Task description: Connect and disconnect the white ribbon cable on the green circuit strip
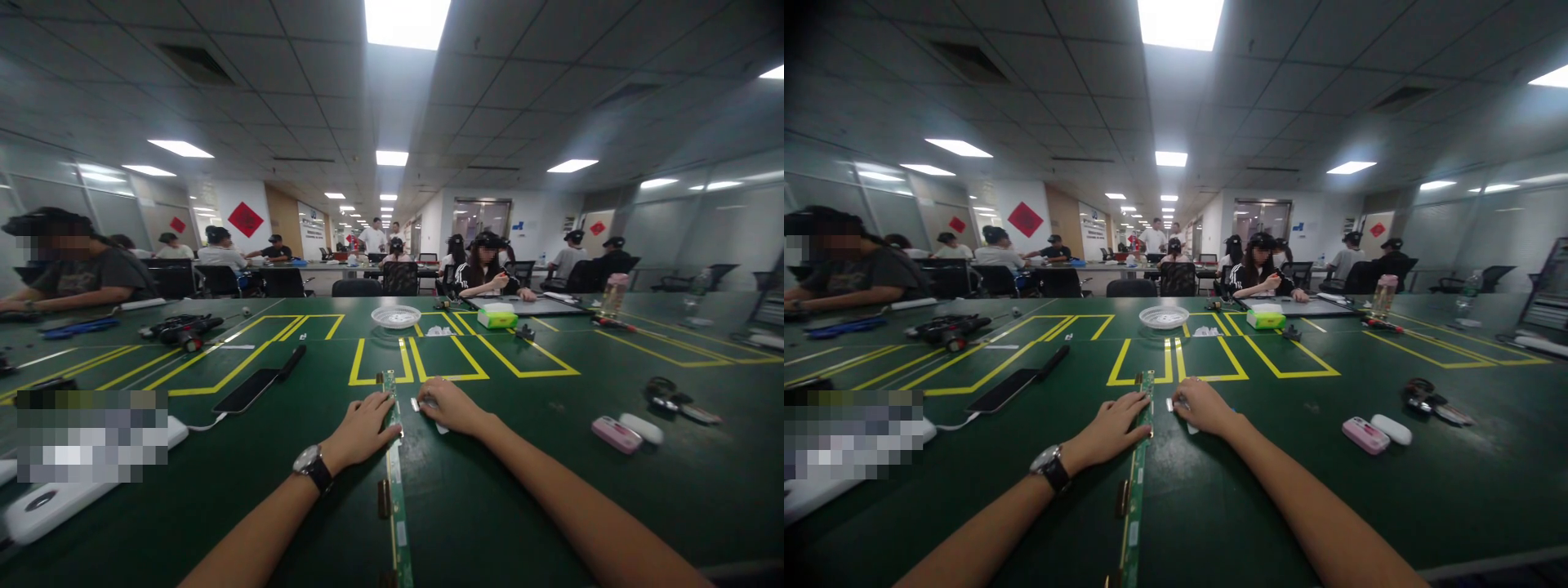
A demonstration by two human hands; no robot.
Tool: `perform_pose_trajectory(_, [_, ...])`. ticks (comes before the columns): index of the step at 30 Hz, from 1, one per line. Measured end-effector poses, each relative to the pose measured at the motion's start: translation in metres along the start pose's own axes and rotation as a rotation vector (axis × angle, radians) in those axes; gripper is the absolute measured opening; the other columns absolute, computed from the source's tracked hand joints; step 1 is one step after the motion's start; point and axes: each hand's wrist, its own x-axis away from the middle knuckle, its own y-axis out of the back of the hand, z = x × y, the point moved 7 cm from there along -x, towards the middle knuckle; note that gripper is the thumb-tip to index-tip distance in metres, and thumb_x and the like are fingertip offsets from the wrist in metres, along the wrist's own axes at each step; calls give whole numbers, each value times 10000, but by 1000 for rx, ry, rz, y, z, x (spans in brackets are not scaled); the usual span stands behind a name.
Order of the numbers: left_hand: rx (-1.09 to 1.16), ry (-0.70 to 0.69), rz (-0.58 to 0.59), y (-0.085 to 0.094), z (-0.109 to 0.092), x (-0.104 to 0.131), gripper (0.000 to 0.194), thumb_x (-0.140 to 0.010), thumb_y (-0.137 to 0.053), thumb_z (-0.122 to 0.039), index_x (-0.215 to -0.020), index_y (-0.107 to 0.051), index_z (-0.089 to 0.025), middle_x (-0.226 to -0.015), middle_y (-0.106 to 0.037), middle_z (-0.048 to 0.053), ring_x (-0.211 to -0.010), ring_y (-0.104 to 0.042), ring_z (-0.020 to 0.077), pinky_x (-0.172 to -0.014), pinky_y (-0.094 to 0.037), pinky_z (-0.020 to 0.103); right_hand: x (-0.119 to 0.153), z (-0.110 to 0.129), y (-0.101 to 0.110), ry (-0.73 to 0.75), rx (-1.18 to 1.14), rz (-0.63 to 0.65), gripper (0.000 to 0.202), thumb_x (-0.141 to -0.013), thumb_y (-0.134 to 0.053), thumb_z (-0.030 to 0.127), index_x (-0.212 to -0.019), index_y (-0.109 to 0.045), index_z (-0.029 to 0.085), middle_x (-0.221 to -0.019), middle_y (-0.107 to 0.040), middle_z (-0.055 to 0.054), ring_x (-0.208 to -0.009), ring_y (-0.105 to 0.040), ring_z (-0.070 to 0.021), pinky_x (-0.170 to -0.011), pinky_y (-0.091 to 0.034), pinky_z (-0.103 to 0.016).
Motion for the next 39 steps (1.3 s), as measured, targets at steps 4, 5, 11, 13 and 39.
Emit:
perform_pose_trajectory(4, [-18, -9, 2, -1, -1, 0, 586, -921, -335, -566, -1400, -352, -228, -1478, -329, 97, -1351, -277, 267, -1036, -257, 479, -1, 4, -3, 5, -42, -52, 107, -798, -592, 173, -875, -665, 161, -869, -643, -63, -880, -561, -178, -798, -400, -280])
perform_pose_trajectory(5, [-21, -12, 2, -1, -2, 0, 585, -921, -332, -568, -1400, -350, -233, -1478, -328, 94, -1349, -277, 269, -1035, -256, 483, -2, 5, -4, 7, -52, -62, 107, -795, -596, 174, -875, -666, 162, -869, -644, -62, -881, -562, -178, -799, -401, -280])
perform_pose_trajectory(11, [-35, -17, 2, -2, -5, 0, 583, -919, -325, -580, -1397, -353, -247, -1476, -332, 85, -1338, -273, 284, -1028, -250, 507, -3, 15, -7, 29, -88, -83, 104, -808, -589, 187, -872, -669, 178, -882, -646, -55, -888, -566, -178, -824, -400, -290])
perform_pose_trajectory(13, [-36, -25, 0, -2, -6, 0, 581, -922, -319, -580, -1396, -351, -246, -1475, -334, 83, -1335, -277, 279, -1024, -257, 504, -3, 17, -7, 42, -95, -83, 100, -812, -587, 189, -871, -667, 178, -885, -644, -55, -889, -567, -178, -826, -402, -291])
perform_pose_trajectory(39, [-49, -47, 185, -11, -11, -7, 576, -963, -189, -521, -1470, -164, -249, -1543, -112, 86, -1413, -114, 280, -1010, -208, 633, -4, 18, -9, 187, -244, -111, 112, -836, -594, 208, -850, -702, 181, -878, -701, -60, -853, -632, -162, -812, -457, -283])
